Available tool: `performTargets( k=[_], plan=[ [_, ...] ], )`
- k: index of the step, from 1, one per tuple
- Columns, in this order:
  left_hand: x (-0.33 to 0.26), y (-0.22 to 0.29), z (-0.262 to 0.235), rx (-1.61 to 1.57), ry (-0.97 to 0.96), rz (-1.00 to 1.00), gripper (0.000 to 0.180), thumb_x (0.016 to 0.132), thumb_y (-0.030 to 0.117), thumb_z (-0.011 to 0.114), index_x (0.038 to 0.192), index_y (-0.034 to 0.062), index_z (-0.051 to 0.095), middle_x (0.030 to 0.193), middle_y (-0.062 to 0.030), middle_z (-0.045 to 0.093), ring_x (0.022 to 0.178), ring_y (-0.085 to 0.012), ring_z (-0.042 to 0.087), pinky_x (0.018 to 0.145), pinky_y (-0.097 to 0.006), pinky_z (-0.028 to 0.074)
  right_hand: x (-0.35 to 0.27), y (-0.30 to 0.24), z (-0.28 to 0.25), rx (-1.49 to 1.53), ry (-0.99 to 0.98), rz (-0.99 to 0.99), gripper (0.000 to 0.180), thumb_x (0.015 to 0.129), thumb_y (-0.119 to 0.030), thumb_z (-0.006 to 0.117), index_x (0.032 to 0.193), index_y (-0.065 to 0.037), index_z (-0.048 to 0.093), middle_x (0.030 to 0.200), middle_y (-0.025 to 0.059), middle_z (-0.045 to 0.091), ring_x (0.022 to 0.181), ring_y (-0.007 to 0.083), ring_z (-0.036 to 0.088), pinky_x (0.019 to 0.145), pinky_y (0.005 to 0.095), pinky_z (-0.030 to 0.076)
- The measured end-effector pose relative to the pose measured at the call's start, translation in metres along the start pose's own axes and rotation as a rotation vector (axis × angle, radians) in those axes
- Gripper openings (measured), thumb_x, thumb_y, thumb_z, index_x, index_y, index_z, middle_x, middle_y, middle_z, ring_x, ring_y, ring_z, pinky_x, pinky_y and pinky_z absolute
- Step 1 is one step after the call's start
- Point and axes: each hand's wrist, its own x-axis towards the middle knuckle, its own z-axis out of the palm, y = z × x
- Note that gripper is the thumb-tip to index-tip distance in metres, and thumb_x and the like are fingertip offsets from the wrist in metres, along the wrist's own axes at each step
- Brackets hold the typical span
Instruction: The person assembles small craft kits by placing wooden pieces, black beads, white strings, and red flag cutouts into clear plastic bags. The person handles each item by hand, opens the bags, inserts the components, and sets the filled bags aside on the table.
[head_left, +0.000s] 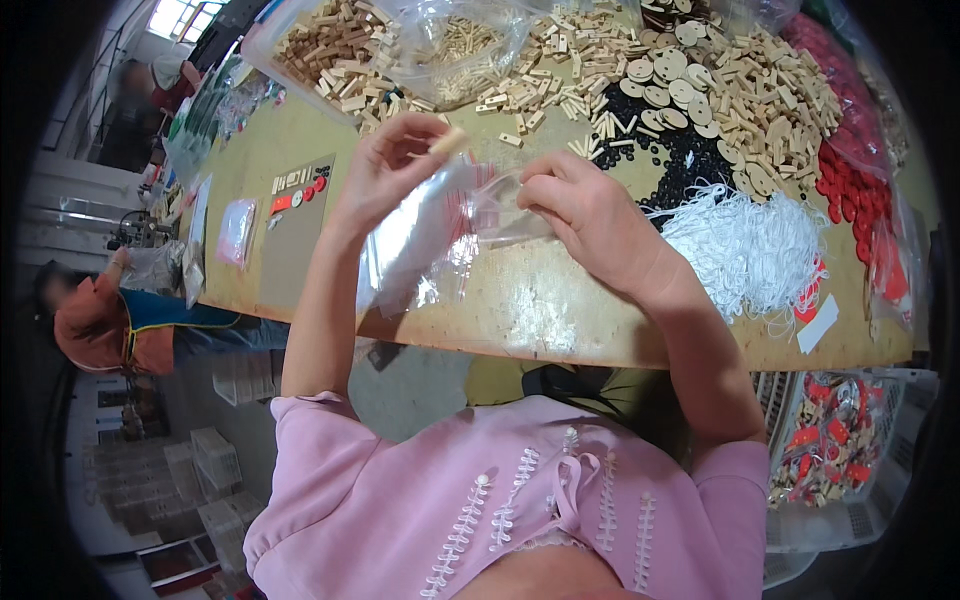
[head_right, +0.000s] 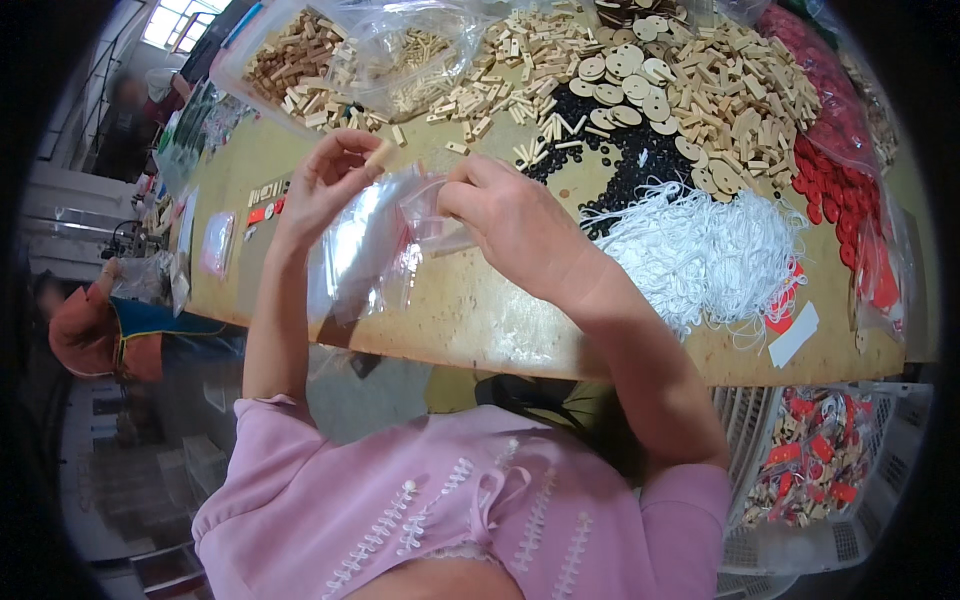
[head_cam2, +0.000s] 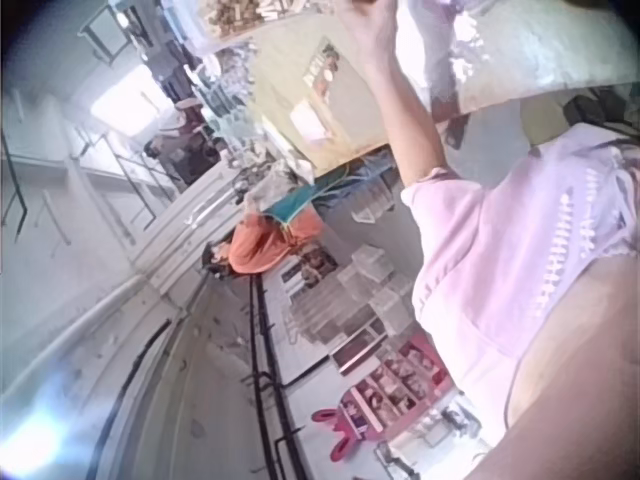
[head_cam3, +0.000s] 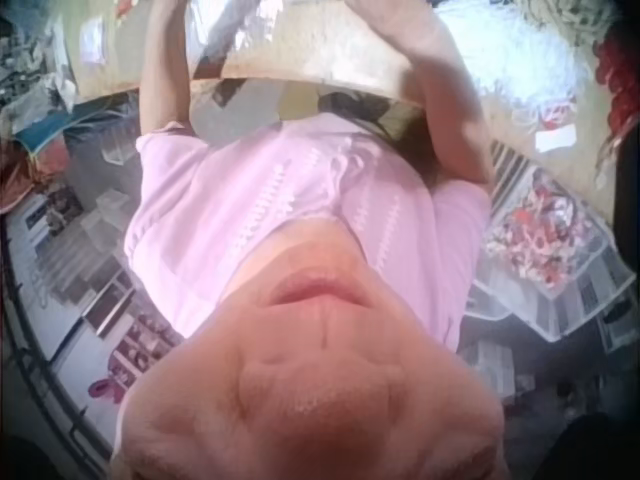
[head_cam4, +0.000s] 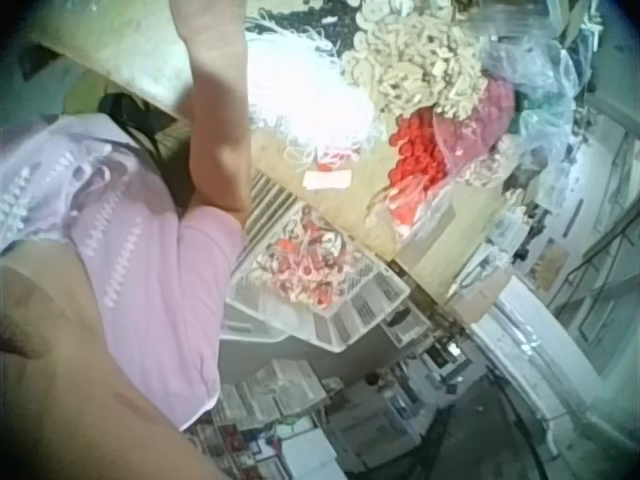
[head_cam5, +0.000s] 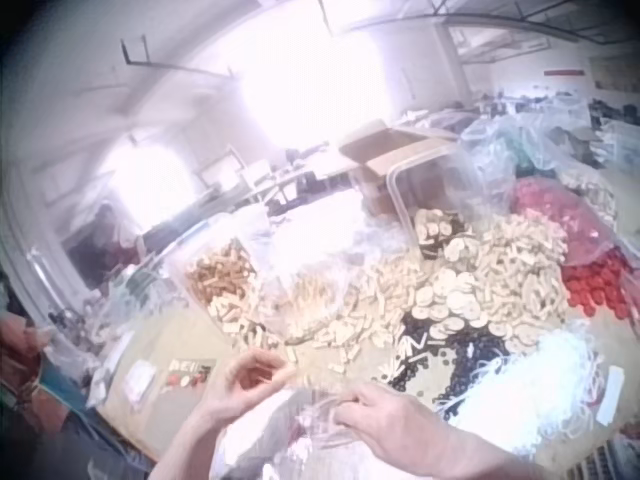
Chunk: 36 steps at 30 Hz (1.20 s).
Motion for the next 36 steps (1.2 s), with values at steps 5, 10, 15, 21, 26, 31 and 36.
performTargets(
  k=[5,10,15,21,26,31,36],
  plan=[
    [-0.020,0.076,0.038,0.520,-0.205,0.401,0.029,0.082,-0.002,0.073,0.110,0.0059,0.072,0.097,-0.0093,0.064,0.093,-0.0228,0.068,0.078,-0.033,0.055,-0.002,-0.005,0.000,0.099,-0.038,0.006,0.020,0.086,0.008,0.063,0.103,-0.001,0.066,0.118,0.0155,0.064,0.103,0.0338,0.067,0.086,0.0382,0.056],
    [-0.001,0.056,0.035,0.202,-0.285,0.304,0.034,0.087,-0.002,0.068,0.119,0.0071,0.071,0.098,-0.0079,0.065,0.095,-0.0222,0.067,0.082,-0.032,0.056,-0.002,-0.007,0.006,0.164,-0.041,-0.010,0.014,0.088,0.003,0.065,0.101,-0.001,0.068,0.114,0.0157,0.066,0.103,0.0343,0.068,0.088,0.0381,0.056],
    [0.058,-0.007,0.043,0.600,-0.215,0.229,0.035,0.092,0.004,0.065,0.125,0.0122,0.069,0.108,-0.0096,0.063,0.096,-0.0215,0.068,0.086,-0.031,0.056,-0.005,-0.004,0.007,0.206,-0.124,0.026,0.019,0.086,0.006,0.066,0.104,-0.001,0.067,0.117,0.0138,0.066,0.102,0.0306,0.068,0.085,0.0368,0.057],
    [0.081,-0.045,0.046,0.559,-0.317,0.120,0.033,0.090,0.011,0.075,0.123,0.0061,0.067,0.110,-0.0084,0.059,0.097,-0.0217,0.066,0.085,-0.035,0.055,-0.003,-0.003,0.002,0.128,-0.089,0.003,0.014,0.088,-0.004,0.069,0.102,-0.005,0.069,0.103,0.0139,0.065,0.096,0.0359,0.067,0.082,0.0426,0.055],
    [0.064,-0.054,0.034,0.306,-0.160,-0.033,0.027,0.091,0.016,0.079,0.112,0.0030,0.067,0.098,-0.0058,0.070,0.085,-0.0142,0.070,0.079,-0.029,0.057,-0.001,0.000,0.001,0.070,-0.013,0.023,0.011,0.090,-0.007,0.067,0.101,-0.005,0.068,0.103,0.0144,0.064,0.093,0.0362,0.066,0.081,0.0436,0.055],
    [0.023,0.021,0.023,-0.070,-0.237,0.148,0.026,0.090,0.000,0.075,0.115,0.0050,0.068,0.106,0.0014,0.066,0.092,-0.0047,0.063,0.080,-0.022,0.053,-0.001,0.001,-0.004,0.092,-0.011,0.055,0.012,0.091,0.000,0.065,0.103,-0.002,0.065,0.111,0.0155,0.063,0.101,0.0330,0.065,0.085,0.0381,0.054],
    [0.003,0.068,0.026,0.357,-0.372,0.334,0.030,0.088,-0.002,0.072,0.117,0.0036,0.070,0.100,-0.0015,0.063,0.087,-0.0091,0.061,0.079,-0.024,0.051,-0.001,-0.001,-0.004,0.127,-0.041,0.032,0.011,0.090,0.002,0.065,0.101,-0.001,0.066,0.118,0.0156,0.063,0.104,0.0333,0.065,0.088,0.0378,0.054]
  ],
)
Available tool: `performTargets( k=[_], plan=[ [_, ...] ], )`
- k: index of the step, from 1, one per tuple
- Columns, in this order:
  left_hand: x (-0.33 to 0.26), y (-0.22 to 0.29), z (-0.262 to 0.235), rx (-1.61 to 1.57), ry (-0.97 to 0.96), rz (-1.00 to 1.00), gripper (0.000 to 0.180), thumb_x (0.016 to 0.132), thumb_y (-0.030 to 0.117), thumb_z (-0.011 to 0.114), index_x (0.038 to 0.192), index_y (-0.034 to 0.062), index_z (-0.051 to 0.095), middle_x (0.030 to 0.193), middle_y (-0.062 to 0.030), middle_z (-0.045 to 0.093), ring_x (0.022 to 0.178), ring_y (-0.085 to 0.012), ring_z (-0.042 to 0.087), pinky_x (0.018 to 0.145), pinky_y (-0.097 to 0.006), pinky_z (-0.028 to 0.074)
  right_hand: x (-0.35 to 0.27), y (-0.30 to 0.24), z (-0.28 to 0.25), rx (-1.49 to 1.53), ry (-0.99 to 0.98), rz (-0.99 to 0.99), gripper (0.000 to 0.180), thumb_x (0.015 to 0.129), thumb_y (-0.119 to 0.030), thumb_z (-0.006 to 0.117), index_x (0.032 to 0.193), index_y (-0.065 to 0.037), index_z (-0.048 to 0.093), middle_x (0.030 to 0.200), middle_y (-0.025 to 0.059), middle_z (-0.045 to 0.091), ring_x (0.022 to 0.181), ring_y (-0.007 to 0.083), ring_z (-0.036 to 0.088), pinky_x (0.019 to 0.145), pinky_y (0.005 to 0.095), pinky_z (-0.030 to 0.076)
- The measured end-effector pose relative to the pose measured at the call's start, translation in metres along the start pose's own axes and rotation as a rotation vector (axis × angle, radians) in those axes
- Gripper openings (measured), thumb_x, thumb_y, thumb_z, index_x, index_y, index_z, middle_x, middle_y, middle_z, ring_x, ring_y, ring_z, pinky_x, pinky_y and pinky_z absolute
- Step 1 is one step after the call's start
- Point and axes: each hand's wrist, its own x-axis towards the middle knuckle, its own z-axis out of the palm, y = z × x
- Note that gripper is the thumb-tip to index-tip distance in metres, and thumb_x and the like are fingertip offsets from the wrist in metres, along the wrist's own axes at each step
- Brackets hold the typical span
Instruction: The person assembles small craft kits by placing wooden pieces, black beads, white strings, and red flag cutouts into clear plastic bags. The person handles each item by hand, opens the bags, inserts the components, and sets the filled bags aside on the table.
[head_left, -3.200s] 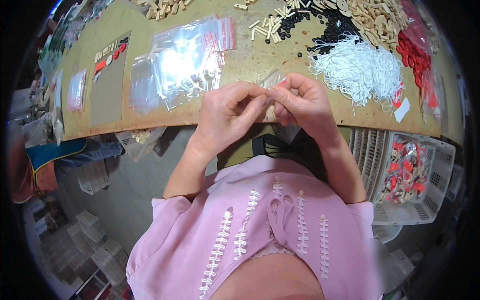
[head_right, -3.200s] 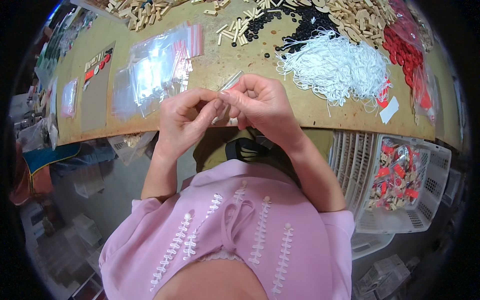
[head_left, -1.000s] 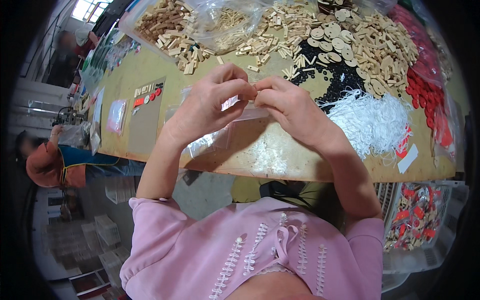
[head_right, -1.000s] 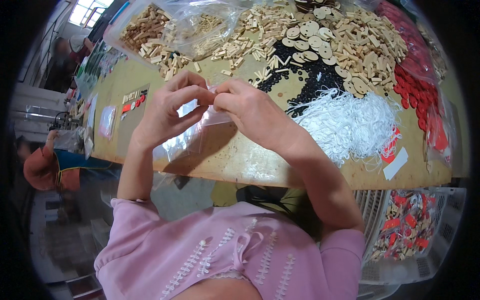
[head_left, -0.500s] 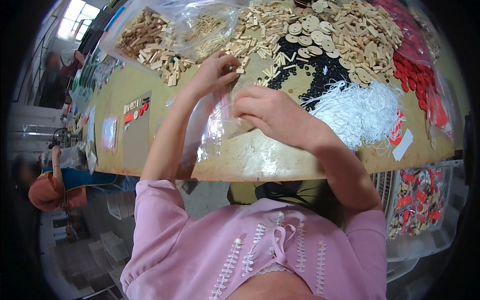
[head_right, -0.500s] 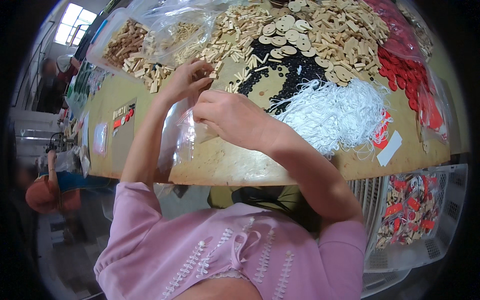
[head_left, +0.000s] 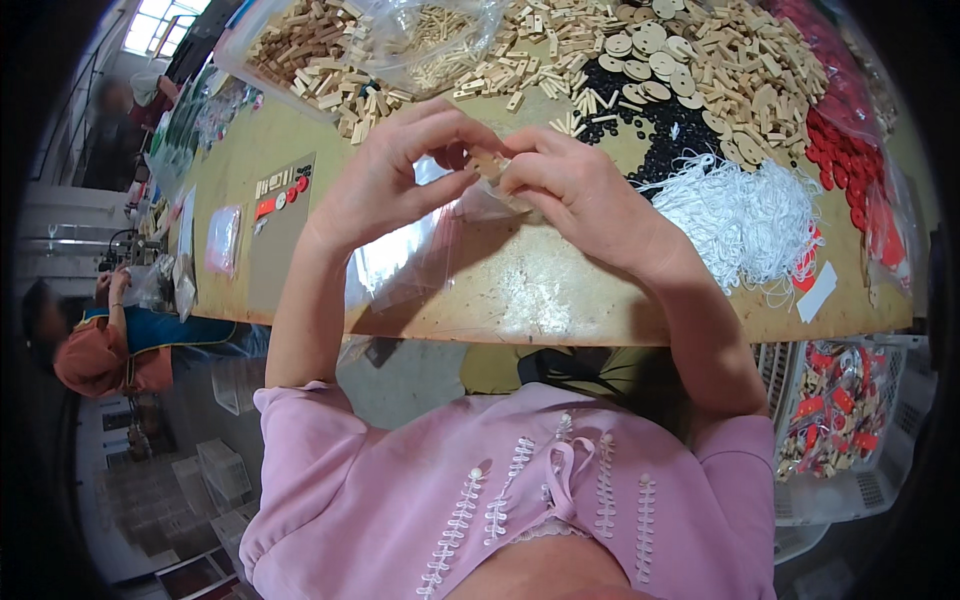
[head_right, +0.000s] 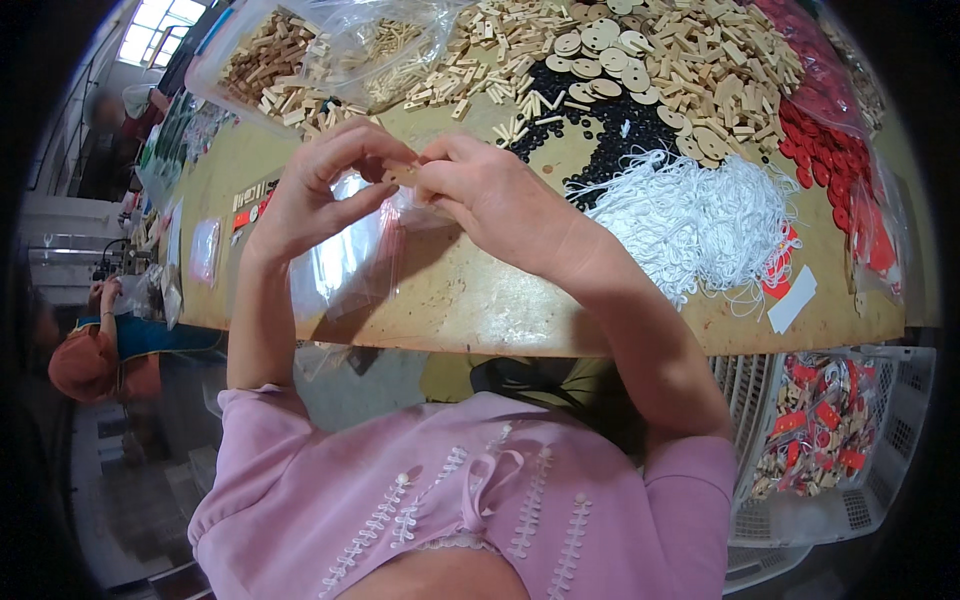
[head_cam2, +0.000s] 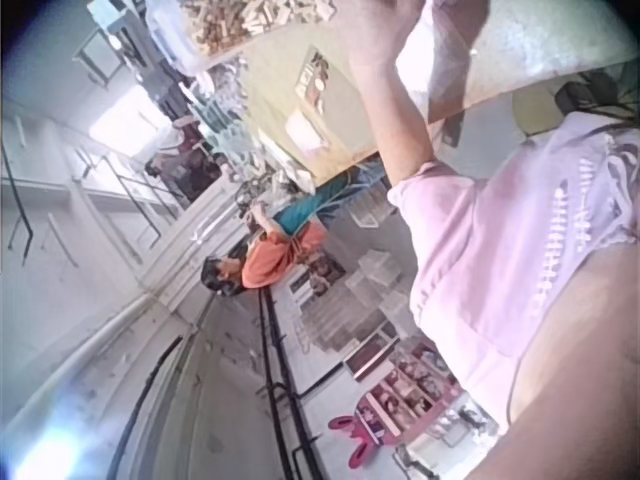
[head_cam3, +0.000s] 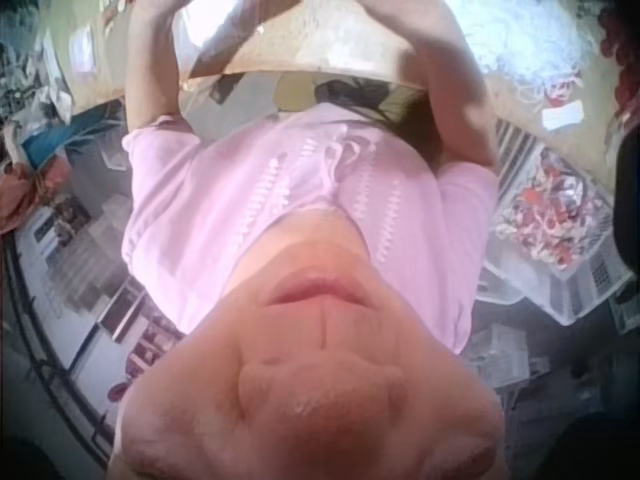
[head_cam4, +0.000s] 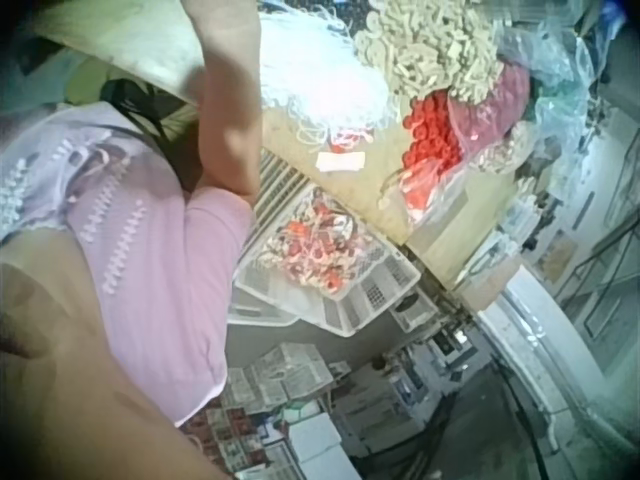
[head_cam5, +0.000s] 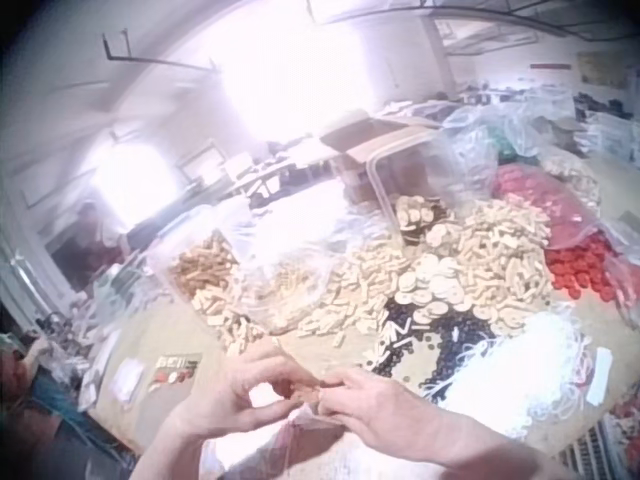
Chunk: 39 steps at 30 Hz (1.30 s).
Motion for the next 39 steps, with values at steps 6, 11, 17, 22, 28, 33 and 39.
performTargets(
  k=[6,11,17,22,28,33,39],
  plan=[
    [0.002,-0.008,-0.001,-0.087,-0.005,-0.057,0.032,0.091,-0.004,0.063,0.121,0.0047,0.070,0.113,-0.0060,0.069,0.099,-0.0136,0.067,0.087,-0.027,0.055,-0.002,0.000,0.004,0.065,0.023,-0.019,0.014,0.088,0.003,0.065,0.101,-0.002,0.066,0.117,0.0139,0.065,0.104,0.0320,0.067,0.088,0.0366,0.055],
    [0.040,-0.065,0.010,-0.162,0.072,-0.210,0.031,0.091,0.001,0.069,0.122,0.0046,0.069,0.112,-0.0067,0.072,0.099,-0.0146,0.068,0.088,-0.030,0.055,0.000,-0.010,0.001,0.045,-0.005,-0.041,0.019,0.086,0.005,0.066,0.103,-0.002,0.067,0.120,0.0132,0.066,0.106,0.0311,0.068,0.088,0.0368,0.057],
    [0.117,-0.108,0.051,0.342,-0.079,-0.032,0.025,0.090,0.008,0.073,0.115,0.0082,0.073,0.104,-0.0118,0.071,0.087,-0.0237,0.070,0.079,-0.034,0.057,-0.002,-0.009,-0.001,0.066,-0.006,-0.061,0.013,0.090,-0.004,0.068,0.102,-0.005,0.068,0.100,0.0122,0.066,0.093,0.0334,0.067,0.079,0.0403,0.055],
    [0.152,-0.127,0.051,0.313,-0.247,-0.070,0.022,0.089,0.009,0.074,0.111,0.0067,0.073,0.098,-0.0104,0.072,0.087,-0.0234,0.069,0.079,-0.036,0.056,-0.001,-0.006,-0.003,0.072,0.001,-0.063,0.012,0.090,-0.003,0.067,0.102,-0.003,0.067,0.099,0.0124,0.065,0.094,0.0331,0.066,0.079,0.0399,0.055],
    [0.157,-0.129,0.046,0.299,-0.361,-0.178,0.023,0.086,0.018,0.081,0.103,0.0038,0.076,0.080,-0.0108,0.075,0.065,-0.0209,0.071,0.065,-0.034,0.057,-0.003,-0.005,0.001,0.039,0.020,-0.101,0.010,0.091,-0.003,0.066,0.101,-0.002,0.067,0.098,0.0131,0.065,0.090,0.0345,0.067,0.078,0.0405,0.055],
    [0.157,-0.126,0.043,0.315,-0.448,-0.247,0.026,0.083,0.021,0.085,0.098,0.0016,0.076,0.079,-0.0081,0.076,0.066,-0.0166,0.070,0.063,-0.033,0.056,-0.003,-0.005,-0.001,0.014,-0.039,-0.074,0.017,0.089,-0.005,0.064,0.105,-0.003,0.068,0.104,0.0156,0.066,0.098,0.0365,0.068,0.084,0.0422,0.056],
    [0.148,-0.124,0.041,0.202,-0.380,-0.248,0.021,0.086,0.019,0.083,0.095,0.0006,0.076,0.075,-0.0043,0.072,0.065,-0.0128,0.065,0.061,-0.030,0.053,0.000,-0.003,-0.002,0.034,-0.023,-0.014,0.013,0.090,-0.007,0.065,0.102,-0.003,0.071,0.103,0.0159,0.068,0.097,0.0364,0.069,0.085,0.0427,0.056]
  ],
)
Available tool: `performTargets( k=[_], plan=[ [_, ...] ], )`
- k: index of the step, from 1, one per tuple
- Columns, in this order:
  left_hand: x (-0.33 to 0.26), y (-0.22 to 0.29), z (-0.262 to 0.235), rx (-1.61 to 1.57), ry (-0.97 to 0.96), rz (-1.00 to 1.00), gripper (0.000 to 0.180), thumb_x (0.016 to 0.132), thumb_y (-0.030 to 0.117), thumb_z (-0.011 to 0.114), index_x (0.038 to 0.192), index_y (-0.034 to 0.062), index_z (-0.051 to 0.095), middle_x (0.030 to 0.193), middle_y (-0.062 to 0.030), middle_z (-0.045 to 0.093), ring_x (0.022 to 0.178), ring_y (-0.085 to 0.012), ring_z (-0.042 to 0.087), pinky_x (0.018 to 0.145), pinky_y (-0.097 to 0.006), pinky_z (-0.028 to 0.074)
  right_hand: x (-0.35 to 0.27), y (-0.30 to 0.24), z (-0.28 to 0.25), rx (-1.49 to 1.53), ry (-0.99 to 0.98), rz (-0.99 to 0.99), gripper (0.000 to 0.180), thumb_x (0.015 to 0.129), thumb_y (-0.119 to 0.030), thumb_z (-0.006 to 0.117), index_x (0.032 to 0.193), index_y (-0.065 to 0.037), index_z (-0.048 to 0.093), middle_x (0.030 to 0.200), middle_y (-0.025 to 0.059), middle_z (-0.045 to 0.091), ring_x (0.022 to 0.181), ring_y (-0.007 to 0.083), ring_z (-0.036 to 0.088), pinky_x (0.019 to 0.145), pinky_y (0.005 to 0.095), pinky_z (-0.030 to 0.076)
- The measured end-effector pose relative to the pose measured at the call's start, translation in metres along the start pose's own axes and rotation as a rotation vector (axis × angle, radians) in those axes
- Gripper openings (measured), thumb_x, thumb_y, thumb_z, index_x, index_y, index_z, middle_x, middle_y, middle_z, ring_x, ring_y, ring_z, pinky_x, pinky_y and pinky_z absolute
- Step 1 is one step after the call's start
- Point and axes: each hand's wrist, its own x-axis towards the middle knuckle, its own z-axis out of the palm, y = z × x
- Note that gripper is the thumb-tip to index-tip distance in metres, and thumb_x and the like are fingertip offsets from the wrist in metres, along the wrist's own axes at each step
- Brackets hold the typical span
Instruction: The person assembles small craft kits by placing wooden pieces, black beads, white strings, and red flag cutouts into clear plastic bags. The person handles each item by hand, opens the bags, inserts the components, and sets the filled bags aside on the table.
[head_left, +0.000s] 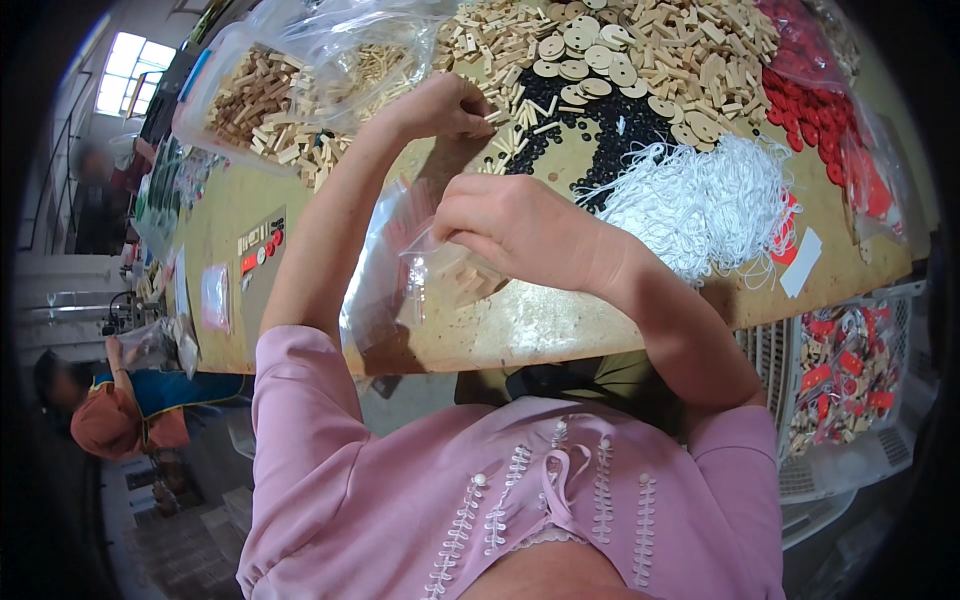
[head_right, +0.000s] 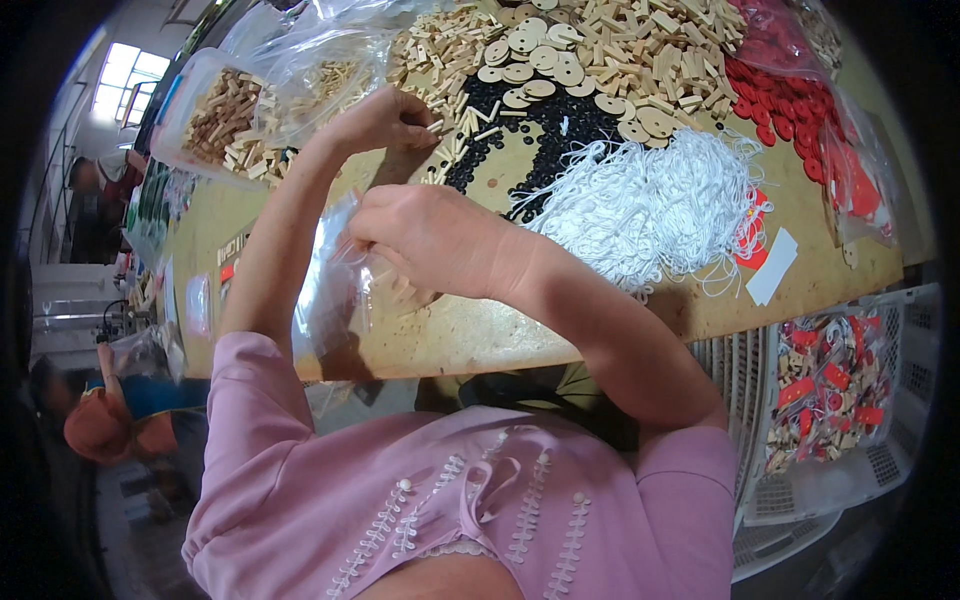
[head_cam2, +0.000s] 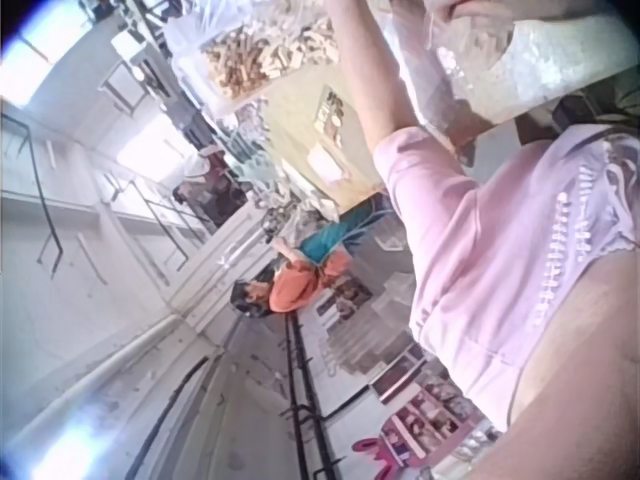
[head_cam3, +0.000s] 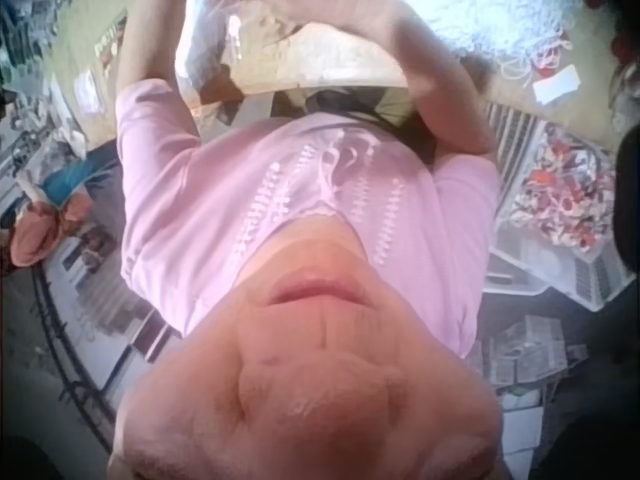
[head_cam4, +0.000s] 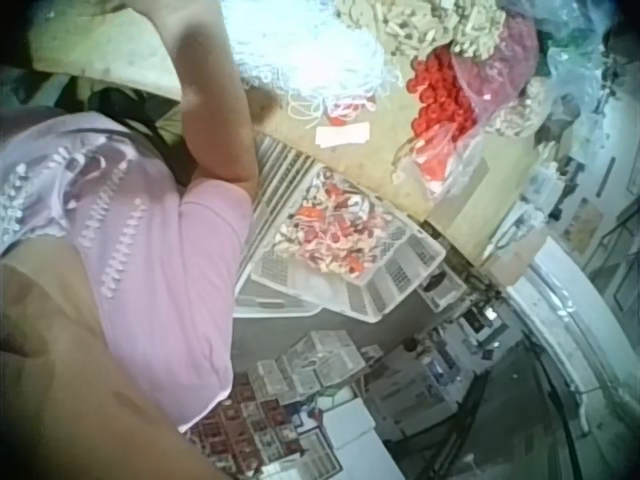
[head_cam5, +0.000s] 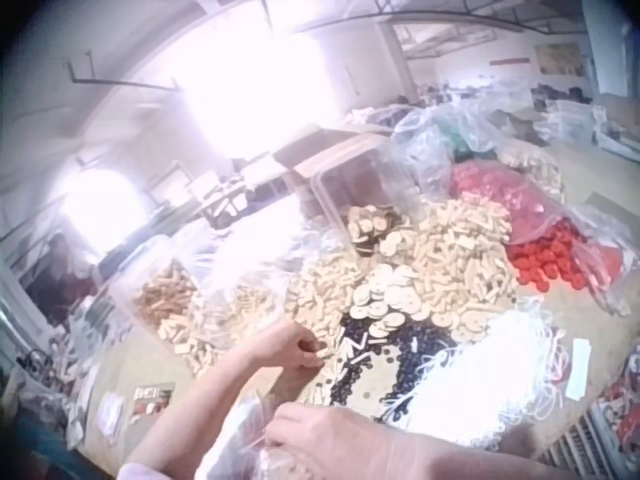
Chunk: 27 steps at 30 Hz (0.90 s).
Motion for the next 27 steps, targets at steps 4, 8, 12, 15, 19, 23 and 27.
performTargets(
  k=[4,8,12,15,19,23,27],
  plan=[
    [-0.036,-0.003,-0.010,-0.450,0.070,-0.059,0.023,0.090,0.024,0.081,0.099,0.0030,0.076,0.085,0.0012,0.071,0.081,-0.0073,0.061,0.074,-0.027,0.050,0.003,0.005,-0.002,-0.029,0.029,0.031,0.011,0.092,-0.008,0.064,0.099,-0.003,0.071,0.100,0.0160,0.068,0.095,0.0365,0.068,0.084,0.0426,0.056],
    [-0.089,0.024,-0.017,-0.725,0.258,-0.024,0.011,0.093,0.015,0.078,0.097,0.0043,0.076,0.089,0.0018,0.068,0.089,-0.0074,0.061,0.083,-0.026,0.049,0.003,0.008,-0.006,-0.082,0.107,0.024,0.009,0.091,-0.006,0.065,0.098,-0.002,0.069,0.099,0.0151,0.067,0.094,0.0347,0.067,0.083,0.0409,0.055],
    [-0.139,0.053,-0.002,-0.844,0.298,0.099,0.004,0.092,0.006,0.077,0.095,0.0036,0.076,0.097,0.0001,0.067,0.093,-0.0097,0.062,0.087,-0.028,0.050,0.002,0.004,-0.011,-0.085,0.083,-0.001,0.008,0.091,-0.003,0.066,0.099,-0.002,0.066,0.106,0.0139,0.067,0.098,0.0317,0.067,0.085,0.0377,0.054],
    [-0.152,0.058,0.016,-0.768,0.368,0.157,0.014,0.090,0.018,0.082,0.094,0.0051,0.077,0.092,0.0048,0.061,0.081,-0.0055,0.054,0.071,-0.024,0.044,0.003,0.002,-0.010,-0.067,0.085,-0.033,0.007,0.091,-0.003,0.066,0.098,-0.002,0.066,0.110,0.0138,0.067,0.100,0.0318,0.067,0.086,0.0376,0.054],
    [-0.163,0.060,0.014,-0.540,0.401,0.146,0.015,0.089,0.019,0.084,0.093,0.0058,0.079,0.091,0.0035,0.061,0.083,-0.0064,0.055,0.071,-0.023,0.044,0.004,0.005,-0.011,-0.054,0.051,-0.057,0.007,0.090,-0.002,0.066,0.098,-0.002,0.066,0.113,0.0131,0.068,0.102,0.0309,0.068,0.088,0.0372,0.055],
    [-0.168,0.061,0.013,-0.451,0.377,0.123,0.017,0.087,0.017,0.085,0.096,0.0047,0.079,0.093,0.0022,0.061,0.085,-0.0086,0.054,0.074,-0.025,0.044,0.003,0.007,-0.009,-0.048,0.035,-0.062,0.007,0.090,-0.002,0.065,0.097,-0.002,0.067,0.115,0.0126,0.068,0.102,0.0309,0.068,0.088,0.0372,0.055],
    [-0.170,0.060,0.015,-0.382,0.415,0.143,0.012,0.088,0.015,0.083,0.097,0.0072,0.081,0.092,0.0011,0.064,0.084,-0.0081,0.056,0.073,-0.025,0.045,0.003,0.005,-0.010,-0.059,0.034,-0.048,0.008,0.090,-0.002,0.065,0.097,-0.002,0.067,0.116,0.0125,0.068,0.104,0.0310,0.068,0.088,0.0373,0.055]
  ],
)
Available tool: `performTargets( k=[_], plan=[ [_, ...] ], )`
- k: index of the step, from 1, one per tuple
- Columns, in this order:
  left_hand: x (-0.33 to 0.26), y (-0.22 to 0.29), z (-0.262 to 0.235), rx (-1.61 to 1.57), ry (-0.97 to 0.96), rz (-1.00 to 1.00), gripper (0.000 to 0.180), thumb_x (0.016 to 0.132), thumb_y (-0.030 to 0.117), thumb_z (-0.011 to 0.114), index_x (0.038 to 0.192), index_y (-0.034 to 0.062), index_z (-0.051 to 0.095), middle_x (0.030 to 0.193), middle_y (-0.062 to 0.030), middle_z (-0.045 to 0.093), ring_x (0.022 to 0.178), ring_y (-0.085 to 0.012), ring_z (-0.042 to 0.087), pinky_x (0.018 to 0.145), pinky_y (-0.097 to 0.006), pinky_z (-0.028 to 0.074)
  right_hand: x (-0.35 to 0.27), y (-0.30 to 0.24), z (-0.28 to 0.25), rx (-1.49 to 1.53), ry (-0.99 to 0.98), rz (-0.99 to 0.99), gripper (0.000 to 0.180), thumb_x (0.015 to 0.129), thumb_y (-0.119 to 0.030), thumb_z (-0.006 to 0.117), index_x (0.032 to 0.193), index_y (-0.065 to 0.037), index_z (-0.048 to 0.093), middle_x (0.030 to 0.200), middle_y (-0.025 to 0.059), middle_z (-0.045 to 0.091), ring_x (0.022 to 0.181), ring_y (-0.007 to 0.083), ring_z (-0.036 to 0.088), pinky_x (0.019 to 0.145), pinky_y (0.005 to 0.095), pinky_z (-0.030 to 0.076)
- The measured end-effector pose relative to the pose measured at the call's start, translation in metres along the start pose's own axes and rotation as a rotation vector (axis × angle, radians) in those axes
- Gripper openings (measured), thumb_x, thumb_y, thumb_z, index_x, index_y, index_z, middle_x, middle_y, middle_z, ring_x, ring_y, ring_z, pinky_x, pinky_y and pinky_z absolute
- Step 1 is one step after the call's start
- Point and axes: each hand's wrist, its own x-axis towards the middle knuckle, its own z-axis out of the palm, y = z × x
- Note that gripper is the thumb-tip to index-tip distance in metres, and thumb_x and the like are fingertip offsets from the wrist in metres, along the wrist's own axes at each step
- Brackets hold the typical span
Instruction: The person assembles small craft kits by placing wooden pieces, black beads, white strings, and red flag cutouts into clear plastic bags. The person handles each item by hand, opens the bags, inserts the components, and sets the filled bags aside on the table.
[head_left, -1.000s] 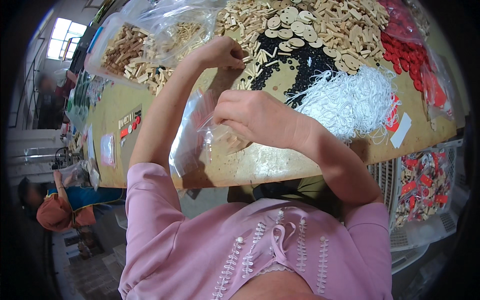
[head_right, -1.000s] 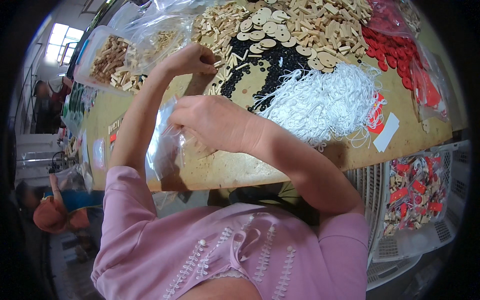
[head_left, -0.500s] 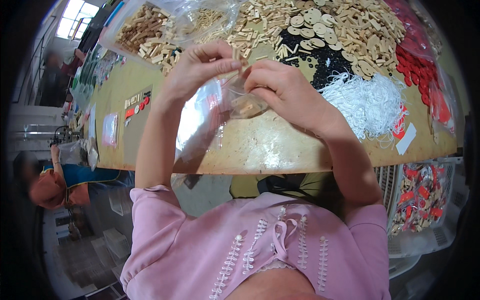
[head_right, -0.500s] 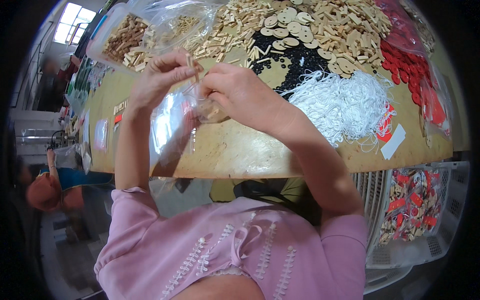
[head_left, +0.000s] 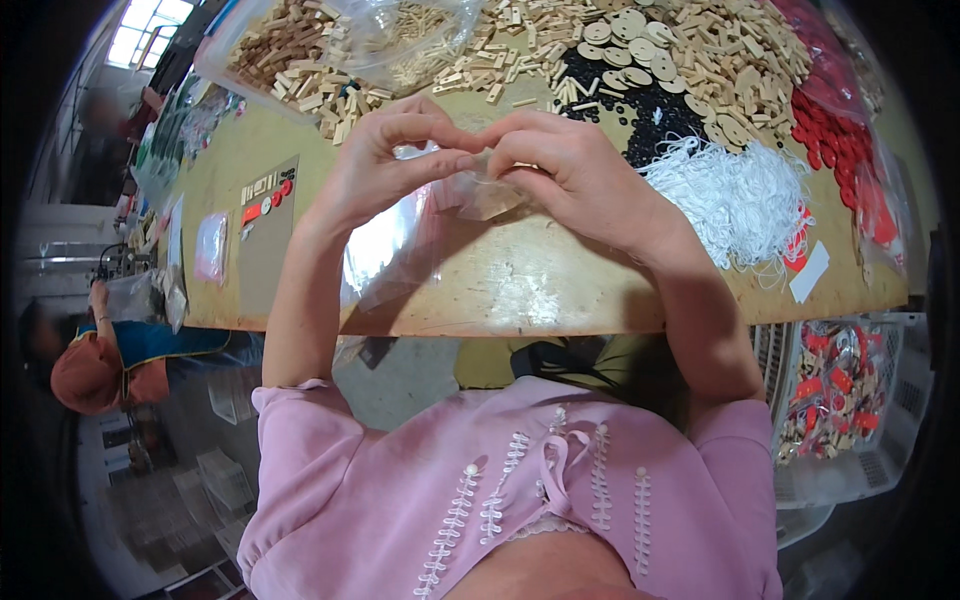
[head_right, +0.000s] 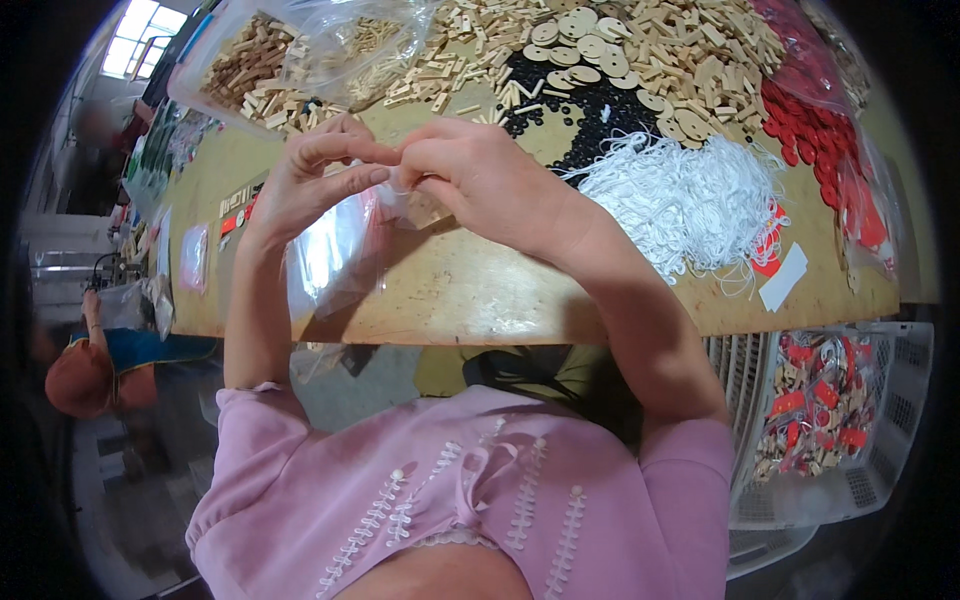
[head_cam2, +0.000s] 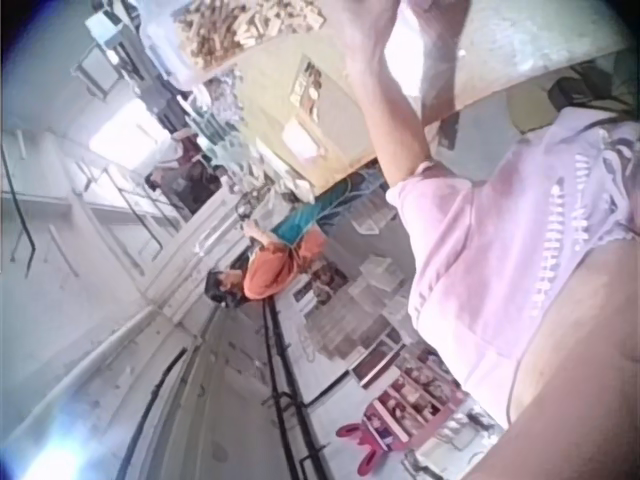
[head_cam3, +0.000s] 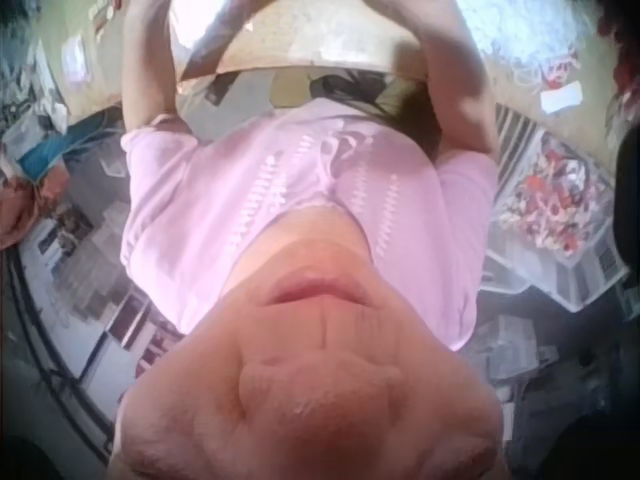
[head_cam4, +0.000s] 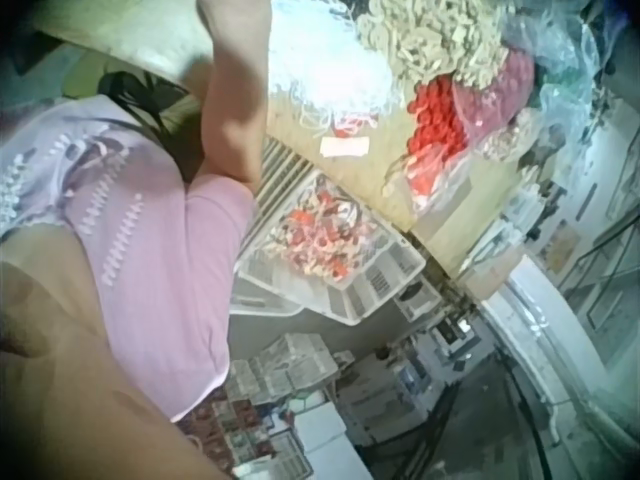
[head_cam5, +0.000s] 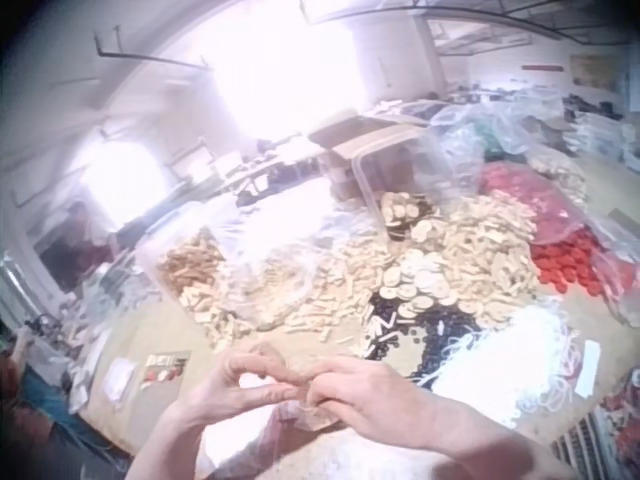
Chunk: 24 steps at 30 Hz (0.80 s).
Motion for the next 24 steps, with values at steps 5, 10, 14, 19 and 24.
performTargets(
  k=[5,10,14,19,24],
  plan=[
    [-0.011,-0.009,-0.003,-0.377,0.168,-0.087,0.010,0.095,0.012,0.075,0.102,0.0043,0.076,0.091,0.0033,0.066,0.082,-0.0056,0.055,0.073,-0.022,0.045,-0.001,-0.004,0.006,0.067,-0.027,-0.010,0.010,0.091,-0.002,0.064,0.101,-0.002,0.068,0.117,0.0131,0.068,0.103,0.0304,0.069,0.087,0.0374,0.056],
    [-0.004,-0.036,0.003,-0.465,0.193,-0.198,0.009,0.099,0.013,0.071,0.105,0.0069,0.073,0.092,0.0044,0.067,0.078,-0.0028,0.054,0.070,-0.021,0.045,-0.002,-0.024,0.017,0.296,-0.180,-0.040,0.011,0.090,-0.001,0.065,0.101,-0.002,0.069,0.103,0.0128,0.069,0.094,0.0311,0.069,0.085,0.0383,0.056],
    [0.030,-0.039,0.049,-0.411,-0.021,-0.177,0.017,0.099,0.011,0.069,0.115,0.0028,0.070,0.093,0.0030,0.068,0.085,-0.0068,0.061,0.075,-0.023,0.050,-0.009,-0.036,0.022,0.236,-0.274,-0.073,0.009,0.091,-0.005,0.066,0.099,-0.002,0.069,0.097,0.0111,0.069,0.093,0.0307,0.069,0.082,0.0396,0.056],
    [0.082,-0.008,0.109,-0.009,-0.122,-0.034,0.038,0.093,0.017,0.074,0.128,0.0049,0.066,0.098,-0.0107,0.071,0.089,-0.0170,0.068,0.080,-0.033,0.056,-0.045,-0.076,0.014,0.013,-0.201,-0.102,0.013,0.086,-0.005,0.067,0.099,-0.002,0.066,0.096,0.0128,0.067,0.091,0.0331,0.068,0.080,0.0414,0.055],
    [0.126,-0.028,0.149,0.249,-0.093,0.164,0.051,0.087,0.031,0.080,0.132,0.0121,0.064,0.110,-0.0182,0.063,0.097,-0.0348,0.066,0.087,-0.042,0.054,-0.093,-0.098,-0.004,0.011,-0.074,0.011,0.020,0.082,0.004,0.071,0.101,0.000,0.067,0.095,0.0127,0.066,0.090,0.0333,0.067,0.077,0.0407,0.055]
  ],
)
